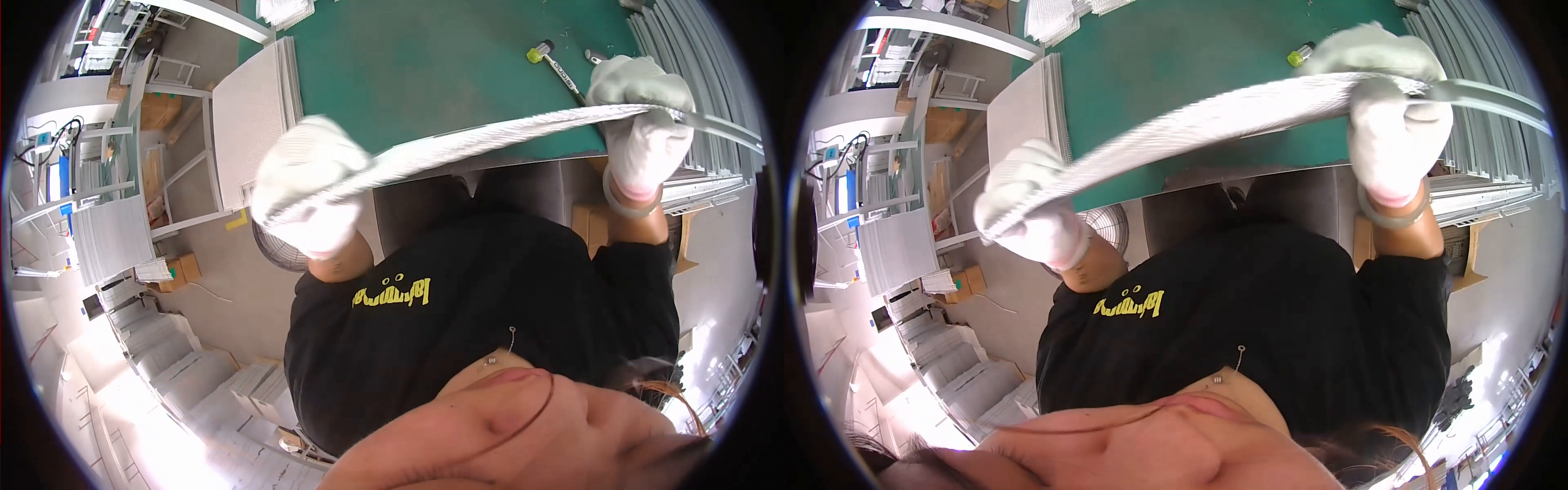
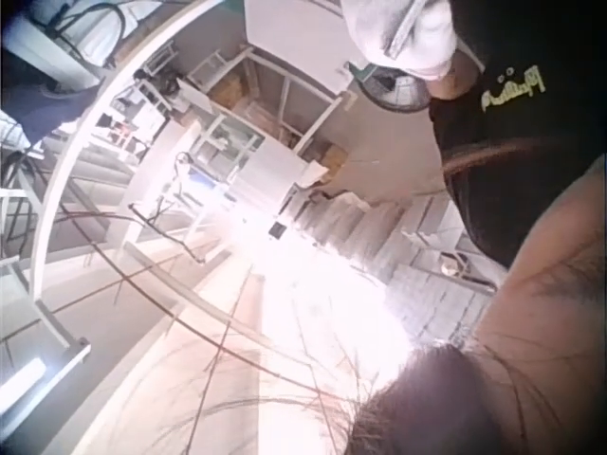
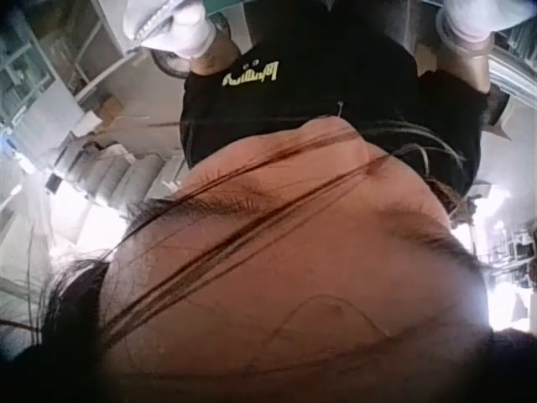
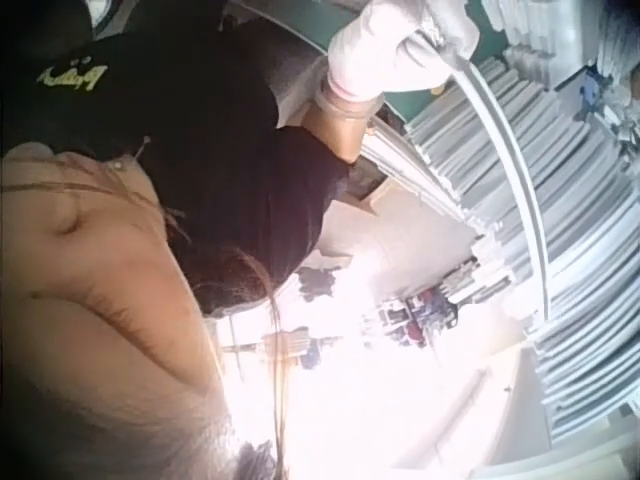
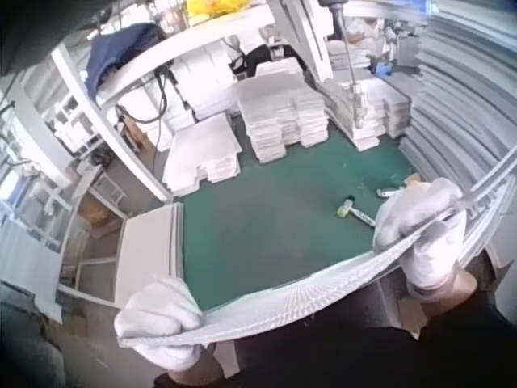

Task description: Assembling air filters by attaching metal frames and drilling screws into the assembly.

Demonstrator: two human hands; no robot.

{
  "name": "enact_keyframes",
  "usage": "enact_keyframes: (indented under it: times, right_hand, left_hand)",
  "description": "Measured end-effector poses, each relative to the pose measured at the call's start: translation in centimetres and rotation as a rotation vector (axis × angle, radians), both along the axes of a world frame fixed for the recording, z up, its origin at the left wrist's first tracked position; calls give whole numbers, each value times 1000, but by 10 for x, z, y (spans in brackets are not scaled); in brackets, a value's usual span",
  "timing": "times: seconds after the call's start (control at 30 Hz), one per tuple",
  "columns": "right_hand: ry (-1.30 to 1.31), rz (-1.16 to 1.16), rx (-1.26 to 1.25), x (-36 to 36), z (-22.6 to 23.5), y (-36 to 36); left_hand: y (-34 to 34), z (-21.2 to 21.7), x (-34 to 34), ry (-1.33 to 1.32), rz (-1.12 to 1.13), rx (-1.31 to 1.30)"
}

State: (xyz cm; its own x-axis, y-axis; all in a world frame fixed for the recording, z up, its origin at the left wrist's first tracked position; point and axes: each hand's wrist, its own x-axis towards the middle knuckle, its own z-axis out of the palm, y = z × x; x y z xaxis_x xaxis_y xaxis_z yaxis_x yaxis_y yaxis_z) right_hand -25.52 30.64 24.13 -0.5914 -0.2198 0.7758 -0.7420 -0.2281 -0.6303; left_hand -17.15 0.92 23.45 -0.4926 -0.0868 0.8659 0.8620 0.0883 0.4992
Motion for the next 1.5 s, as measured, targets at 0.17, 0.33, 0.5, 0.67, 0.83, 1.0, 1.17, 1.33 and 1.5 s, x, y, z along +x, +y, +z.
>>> enact_keyframes:
  times: [0.17,0.33,0.5,0.67,0.83,1.0,1.17,1.33,1.5]
  right_hand:
    - [74,290,-76,0,-26,20]
    - [447,639,-45,5,-36,35]
    - [324,486,14,48,-38,26]
    - [302,268,-100,42,-39,31]
    - [2,-99,-29,1,-30,18]
    - [-50,-202,-131,-17,-39,13]
    - [71,-364,-172,-12,-17,-8]
    - [147,-305,-10,-16,16,-3]
    - [231,-217,571,-23,76,23]
  left_hand:
    - [0,0,1,96,-75,-225]
    - [-21,-25,0,-101,-762,-505]
    - [-33,-80,26,-560,-247,-849]
    - [-46,-77,6,-760,-199,-898]
    - [-44,2,-3,-106,-454,-337]
    - [-16,-17,-17,-55,99,96]
    - [-22,-27,-17,-83,281,127]
    - [-26,-22,-29,-30,324,79]
    - [-22,-21,-32,-28,362,24]
